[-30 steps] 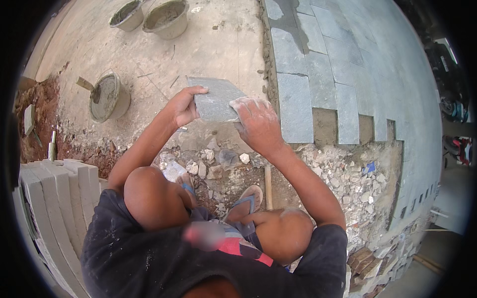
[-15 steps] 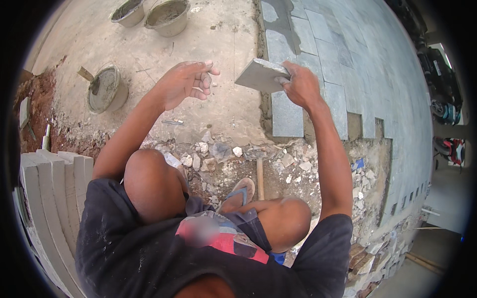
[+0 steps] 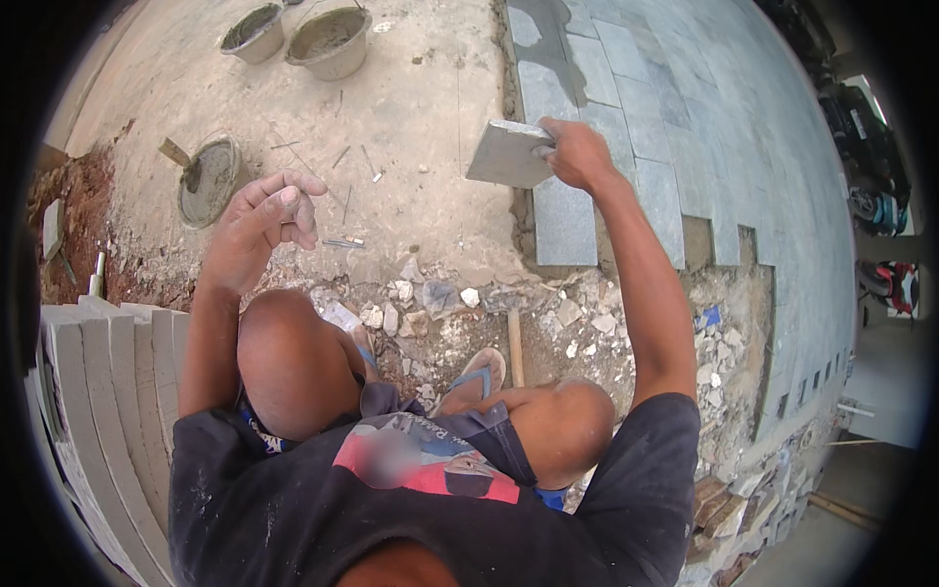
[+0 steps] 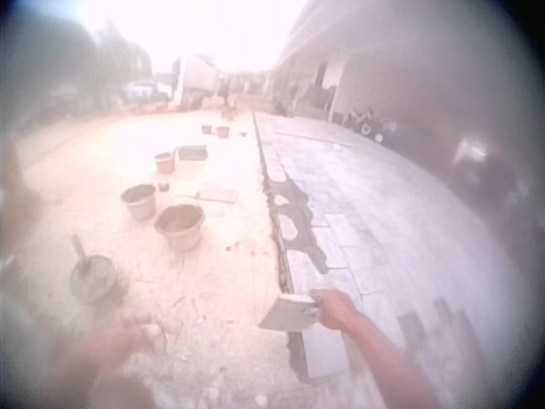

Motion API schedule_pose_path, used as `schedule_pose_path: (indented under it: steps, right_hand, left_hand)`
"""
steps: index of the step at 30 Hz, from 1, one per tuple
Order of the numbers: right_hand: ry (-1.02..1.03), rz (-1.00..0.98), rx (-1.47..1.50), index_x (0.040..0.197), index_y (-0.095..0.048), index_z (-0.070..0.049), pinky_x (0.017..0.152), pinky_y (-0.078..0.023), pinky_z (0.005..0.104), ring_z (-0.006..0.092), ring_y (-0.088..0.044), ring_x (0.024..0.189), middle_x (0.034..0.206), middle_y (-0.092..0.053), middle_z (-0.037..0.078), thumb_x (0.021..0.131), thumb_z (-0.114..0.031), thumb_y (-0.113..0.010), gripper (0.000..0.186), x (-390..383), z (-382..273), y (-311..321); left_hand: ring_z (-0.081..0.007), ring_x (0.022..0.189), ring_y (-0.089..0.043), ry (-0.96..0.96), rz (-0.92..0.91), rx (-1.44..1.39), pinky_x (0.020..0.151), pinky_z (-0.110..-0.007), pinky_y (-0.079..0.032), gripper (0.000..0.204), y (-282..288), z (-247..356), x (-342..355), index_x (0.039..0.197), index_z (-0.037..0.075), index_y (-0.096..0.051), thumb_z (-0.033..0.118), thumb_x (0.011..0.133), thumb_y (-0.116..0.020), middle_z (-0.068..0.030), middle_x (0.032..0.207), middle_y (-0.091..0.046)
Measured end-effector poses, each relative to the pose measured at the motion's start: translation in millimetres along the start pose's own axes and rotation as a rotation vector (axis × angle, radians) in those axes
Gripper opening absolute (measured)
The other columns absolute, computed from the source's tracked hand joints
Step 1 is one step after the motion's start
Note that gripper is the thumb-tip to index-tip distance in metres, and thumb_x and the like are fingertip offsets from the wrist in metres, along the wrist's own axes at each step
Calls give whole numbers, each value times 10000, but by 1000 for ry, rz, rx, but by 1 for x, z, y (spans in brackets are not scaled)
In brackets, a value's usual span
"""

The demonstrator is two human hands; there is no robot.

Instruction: The person uses a hammer and a chisel to shape a stone tile by striking the edge of the tile. After shaping, the person places the tile into position on the ground to continue the paving pattern.

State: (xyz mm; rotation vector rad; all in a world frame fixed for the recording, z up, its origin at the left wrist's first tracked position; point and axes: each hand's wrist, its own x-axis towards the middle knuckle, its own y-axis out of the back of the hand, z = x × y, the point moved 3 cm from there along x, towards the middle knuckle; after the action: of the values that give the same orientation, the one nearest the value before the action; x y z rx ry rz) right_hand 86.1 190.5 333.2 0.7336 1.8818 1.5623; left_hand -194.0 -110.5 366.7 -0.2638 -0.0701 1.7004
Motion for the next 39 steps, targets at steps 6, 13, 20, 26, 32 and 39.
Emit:
schedule_pose_path:
  steps: [6, 13, 20, 26, 32, 39]
  right_hand:
    - [11, -51, -40, 1118, -633, -108, 822, -493, 497, 393, -638, 996, 1025, -693, 178, 849, -200, -685, 289, 2, -12, 2]
    - [50, -74, -117, 1132, -630, -115, 831, -495, 507, 394, -635, 1010, 1027, -691, 181, 833, -135, -648, 300, 4, -15, 3]
    - [78, -46, -132, 1197, -628, -126, 852, -508, 498, 390, -635, 1030, 1058, -691, 182, 816, -93, -626, 383, 13, -21, 3]
    - [22, -47, -134, 1193, -627, -120, 848, -507, 498, 388, -637, 1025, 1060, -690, 182, 822, -111, -647, 371, 7, -4, 1]
    - [-29, -122, -143, 1281, -585, -97, 877, -495, 488, 391, -627, 1057, 1105, -680, 194, 831, -116, -672, 459, 4, -5, 6]
    - [-4, -46, -141, 1291, -595, -128, 893, -500, 480, 378, -633, 1050, 1111, -682, 173, 832, -121, -649, 463, 7, 2, -3]
  left_hand:
    - [-115, 720, -617, 42, 10, 93, 694, -268, -516, 336, -4, -1, 6, 1149, -29, -622, 259, 989, -557, -19, 768, -608]
    - [-119, 703, -608, 208, -181, 429, 663, -261, -503, 277, -18, -32, 85, 968, 41, -655, 312, 968, -599, -20, 734, -612]
    - [-304, 707, -706, 398, -418, 1254, 641, -419, -592, 281, -13, -142, 197, 846, -82, -685, 179, 845, -583, -207, 808, -701]
    - [-397, 1013, -674, 229, -93, 1229, 871, -439, -550, 274, -53, -286, 211, 932, -80, -699, 113, 801, -555, -294, 1024, -684]
    - [-375, 874, -683, 268, 371, 749, 799, -466, -540, 254, -103, -423, 202, 840, 19, -730, 218, 818, -573, -194, 887, -716]
    - [-285, 792, -699, 369, 482, 229, 798, -379, -521, 291, -104, -441, 201, 875, -31, -708, 245, 886, -615, -161, 748, -724]
